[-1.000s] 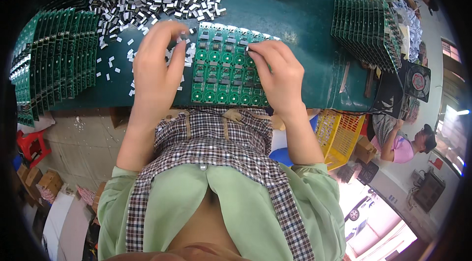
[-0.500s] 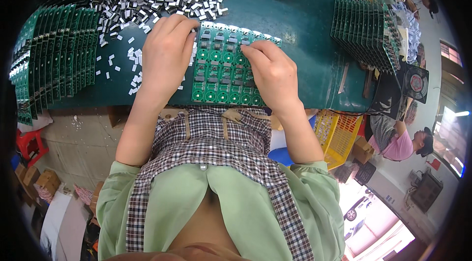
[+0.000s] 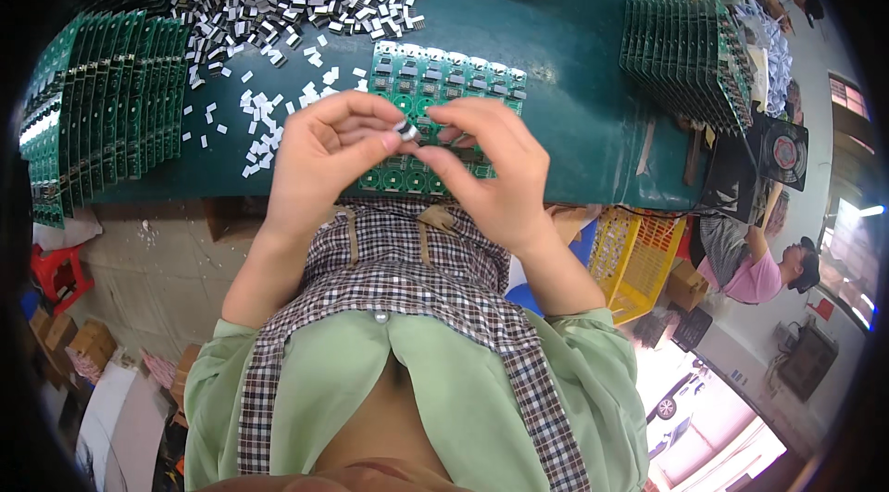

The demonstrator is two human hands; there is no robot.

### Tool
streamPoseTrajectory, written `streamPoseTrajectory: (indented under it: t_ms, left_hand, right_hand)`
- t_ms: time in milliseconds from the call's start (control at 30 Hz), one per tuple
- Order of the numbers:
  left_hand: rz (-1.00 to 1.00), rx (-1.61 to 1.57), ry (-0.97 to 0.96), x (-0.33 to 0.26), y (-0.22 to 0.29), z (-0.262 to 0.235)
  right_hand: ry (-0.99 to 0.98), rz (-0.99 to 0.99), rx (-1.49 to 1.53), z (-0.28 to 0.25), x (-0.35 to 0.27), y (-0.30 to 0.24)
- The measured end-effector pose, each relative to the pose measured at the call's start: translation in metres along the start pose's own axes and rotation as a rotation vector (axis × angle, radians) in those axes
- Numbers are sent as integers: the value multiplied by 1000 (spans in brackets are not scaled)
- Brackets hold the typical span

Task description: The person assembles electronic components onto circuit boards by hand.

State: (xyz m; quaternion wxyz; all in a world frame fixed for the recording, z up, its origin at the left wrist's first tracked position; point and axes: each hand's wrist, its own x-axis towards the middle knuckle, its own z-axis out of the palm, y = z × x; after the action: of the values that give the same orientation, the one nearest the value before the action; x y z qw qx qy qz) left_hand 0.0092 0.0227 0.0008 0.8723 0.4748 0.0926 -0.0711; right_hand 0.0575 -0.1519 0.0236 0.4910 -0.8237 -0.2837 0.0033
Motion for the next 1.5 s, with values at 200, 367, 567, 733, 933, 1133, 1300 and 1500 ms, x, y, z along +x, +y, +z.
streamPoseTrajectory:
  t_ms: [200,367,567,733,933,1133,1300,1500]
  left_hand:
    - [-7,-37,-25,-5,-9,9]
    - [83,50,0,-10,-10,12]
    - [321,459,27,-13,-10,16]
    - [424,514,-40,-9,-11,13]
    - [323,369,-122,-8,-11,13]
    - [378,471,1,-5,-13,12]
    - [425,572,69,-6,-9,16]
    - [593,859,165,-3,0,8]
  right_hand:
    - [-50,-87,-14,-2,0,1]
    - [-46,-224,-155,-5,-4,0]
    - [-52,164,338,-4,-9,-2]
    - [-164,153,374,-8,-5,-4]
    - [-237,150,373,-14,-2,3]
    - [-43,-110,-97,-10,-5,-5]
    - [13,-40,-53,-8,-8,-3]
    - [39,-64,-142,-16,3,16]
